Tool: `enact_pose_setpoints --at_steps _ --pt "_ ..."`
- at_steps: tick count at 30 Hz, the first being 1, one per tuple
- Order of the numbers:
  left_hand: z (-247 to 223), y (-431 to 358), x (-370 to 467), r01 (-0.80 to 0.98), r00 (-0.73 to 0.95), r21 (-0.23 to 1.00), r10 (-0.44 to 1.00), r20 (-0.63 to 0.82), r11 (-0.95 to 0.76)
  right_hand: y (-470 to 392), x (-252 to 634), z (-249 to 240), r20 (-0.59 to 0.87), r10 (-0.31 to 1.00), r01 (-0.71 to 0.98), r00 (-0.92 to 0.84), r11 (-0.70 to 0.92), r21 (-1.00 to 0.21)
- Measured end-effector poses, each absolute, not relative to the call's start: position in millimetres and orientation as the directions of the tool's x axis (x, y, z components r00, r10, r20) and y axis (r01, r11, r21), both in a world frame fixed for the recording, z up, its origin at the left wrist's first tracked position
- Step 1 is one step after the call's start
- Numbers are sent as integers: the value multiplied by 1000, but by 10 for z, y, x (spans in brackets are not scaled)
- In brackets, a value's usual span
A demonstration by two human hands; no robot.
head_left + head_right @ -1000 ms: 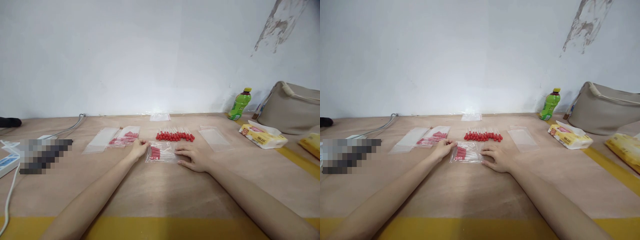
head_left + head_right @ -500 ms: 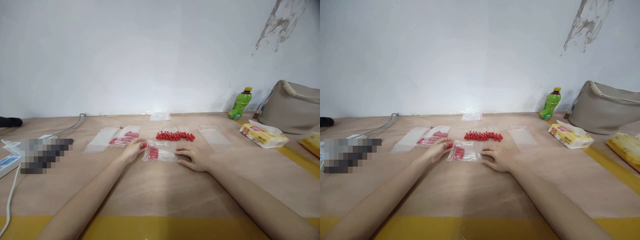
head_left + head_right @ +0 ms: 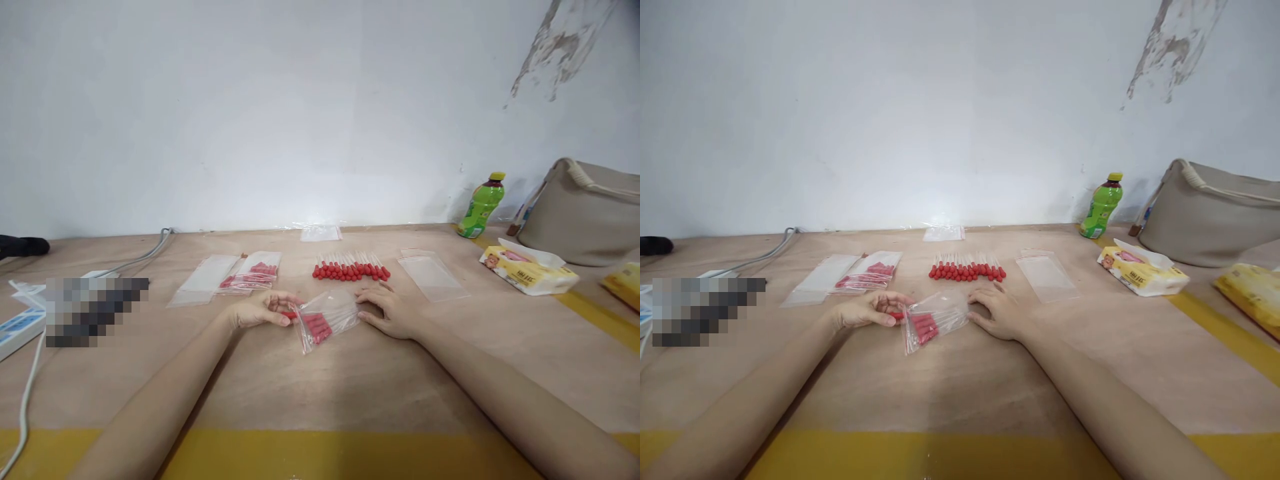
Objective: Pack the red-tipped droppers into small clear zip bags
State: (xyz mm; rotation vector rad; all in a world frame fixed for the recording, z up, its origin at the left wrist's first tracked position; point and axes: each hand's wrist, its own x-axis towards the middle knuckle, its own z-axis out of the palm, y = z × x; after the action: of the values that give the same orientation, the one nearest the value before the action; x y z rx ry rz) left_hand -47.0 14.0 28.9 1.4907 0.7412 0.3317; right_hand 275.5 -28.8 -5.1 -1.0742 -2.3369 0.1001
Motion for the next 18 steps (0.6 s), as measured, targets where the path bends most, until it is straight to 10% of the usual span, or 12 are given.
enact_pose_setpoints --at_steps 12,18 --pt "231 -317 -626 348 529 937 833 -163 -38 -273 2715 -113 576 706 756 -413 618 -217" --pt "78 -697 -526 573 172 790 975 143 -218 -266 2717 -101 551 722 758 -420 612 -224"
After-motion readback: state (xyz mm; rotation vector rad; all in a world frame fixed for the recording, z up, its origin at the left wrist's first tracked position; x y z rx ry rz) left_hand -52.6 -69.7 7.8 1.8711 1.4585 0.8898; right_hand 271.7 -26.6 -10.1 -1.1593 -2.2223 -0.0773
